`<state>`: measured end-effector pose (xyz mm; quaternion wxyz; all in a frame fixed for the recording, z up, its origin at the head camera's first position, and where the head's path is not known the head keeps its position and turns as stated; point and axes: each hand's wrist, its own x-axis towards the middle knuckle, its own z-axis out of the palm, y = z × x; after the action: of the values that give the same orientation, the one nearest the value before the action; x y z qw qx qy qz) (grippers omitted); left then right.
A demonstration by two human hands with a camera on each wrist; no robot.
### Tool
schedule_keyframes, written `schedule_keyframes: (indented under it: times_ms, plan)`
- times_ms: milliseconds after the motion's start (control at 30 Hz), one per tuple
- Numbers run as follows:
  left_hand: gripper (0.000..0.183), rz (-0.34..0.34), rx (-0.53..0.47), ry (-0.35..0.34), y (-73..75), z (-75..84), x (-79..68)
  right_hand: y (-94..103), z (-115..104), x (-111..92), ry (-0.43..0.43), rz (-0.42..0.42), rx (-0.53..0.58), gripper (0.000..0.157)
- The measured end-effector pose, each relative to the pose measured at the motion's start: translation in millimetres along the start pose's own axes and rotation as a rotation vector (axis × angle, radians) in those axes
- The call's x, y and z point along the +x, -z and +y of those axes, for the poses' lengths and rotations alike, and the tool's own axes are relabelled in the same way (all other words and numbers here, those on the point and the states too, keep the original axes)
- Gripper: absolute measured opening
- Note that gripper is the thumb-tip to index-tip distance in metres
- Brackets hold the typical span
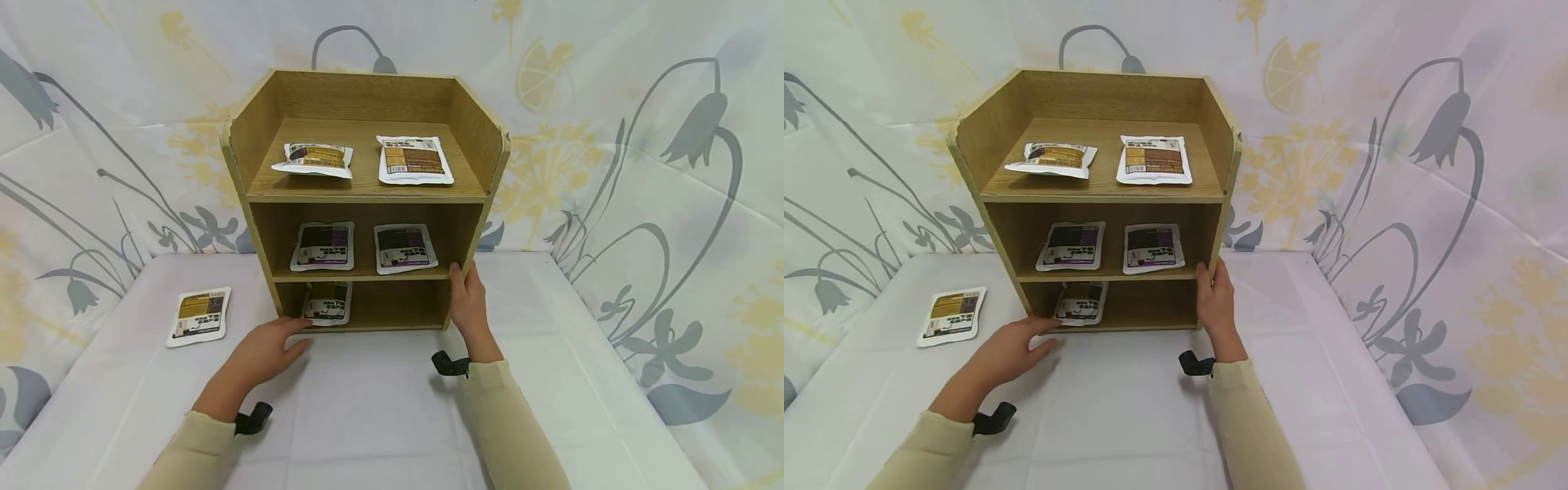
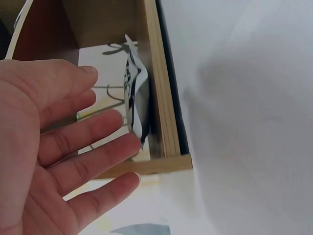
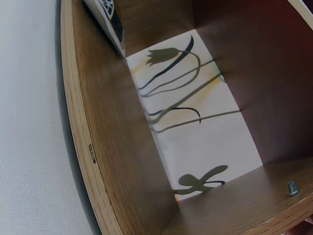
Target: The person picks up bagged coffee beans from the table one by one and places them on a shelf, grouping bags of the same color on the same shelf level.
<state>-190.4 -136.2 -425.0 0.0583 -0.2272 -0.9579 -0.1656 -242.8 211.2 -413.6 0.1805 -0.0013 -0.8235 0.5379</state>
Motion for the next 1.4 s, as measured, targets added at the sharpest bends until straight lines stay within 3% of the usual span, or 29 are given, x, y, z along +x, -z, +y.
schedule_keyframes:
  times_ms: [300,1400]
  plan:
    - [0.024,-0.023,-0.044,0.03,5.7,-12.1,-7.7,0.5,0.2,0.7,-0.008,-0.008,-0.004,0.054]
    - [0.029,-0.016,0.024,0.181,22.4,-67.3,-32.3,1.0,-1.4,-0.5,-0.028,-0.014,-0.006,0.055]
